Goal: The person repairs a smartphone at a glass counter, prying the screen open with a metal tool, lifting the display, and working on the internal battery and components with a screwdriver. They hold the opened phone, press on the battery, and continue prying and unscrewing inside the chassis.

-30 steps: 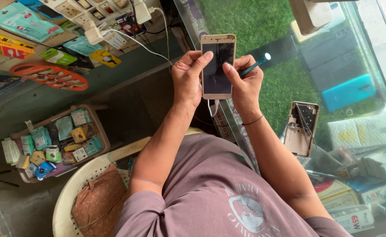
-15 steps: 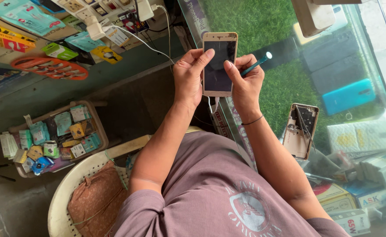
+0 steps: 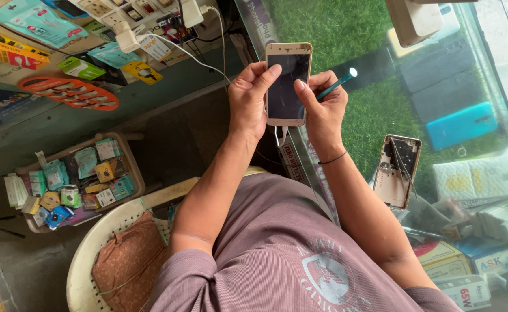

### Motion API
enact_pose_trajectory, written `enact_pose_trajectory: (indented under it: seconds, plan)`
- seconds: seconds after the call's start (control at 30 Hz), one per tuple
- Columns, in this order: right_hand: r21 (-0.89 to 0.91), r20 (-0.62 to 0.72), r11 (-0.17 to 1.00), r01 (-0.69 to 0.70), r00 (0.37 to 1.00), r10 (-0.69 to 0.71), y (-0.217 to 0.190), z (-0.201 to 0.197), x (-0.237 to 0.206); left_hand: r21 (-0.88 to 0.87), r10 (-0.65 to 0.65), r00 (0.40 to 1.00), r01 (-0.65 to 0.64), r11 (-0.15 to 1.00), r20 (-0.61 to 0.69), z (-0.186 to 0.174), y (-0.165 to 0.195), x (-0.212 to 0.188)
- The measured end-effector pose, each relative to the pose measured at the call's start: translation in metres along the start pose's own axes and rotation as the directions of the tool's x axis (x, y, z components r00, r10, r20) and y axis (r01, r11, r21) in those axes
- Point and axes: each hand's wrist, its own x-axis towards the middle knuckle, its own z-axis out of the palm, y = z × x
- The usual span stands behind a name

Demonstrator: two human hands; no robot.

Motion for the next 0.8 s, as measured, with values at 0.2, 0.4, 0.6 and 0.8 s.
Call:
enact_pose_trajectory:
  seconds: [0.2, 0.4, 0.6, 0.8]
  plan:
    - [0.038, 0.008, 0.999, -0.003, 1.000, 0.003, 0.0005, 0.0018, 0.0006, 0.008, 0.039, 0.999, -0.039, 0.999, -0.003, -0.0008, -0.0020, -0.0002]
    - [0.058, 0.012, 0.998, -0.001, 1.000, 0.000, 0.0006, 0.0016, 0.0015, -0.005, 0.024, 1.000, -0.024, 1.000, 0.008, 0.0030, 0.0021, -0.0021]
    - [0.099, 0.025, 0.995, 0.017, 0.999, -0.020, 0.0015, 0.0012, 0.0006, -0.002, -0.001, 1.000, 0.001, 1.000, 0.021, -0.0004, 0.0032, -0.0035]
    - [0.110, 0.027, 0.994, 0.015, 0.999, -0.018, 0.0003, 0.0003, 0.0011, 0.072, 0.028, 0.999, -0.029, 0.997, 0.021, 0.0002, 0.0052, -0.0048]
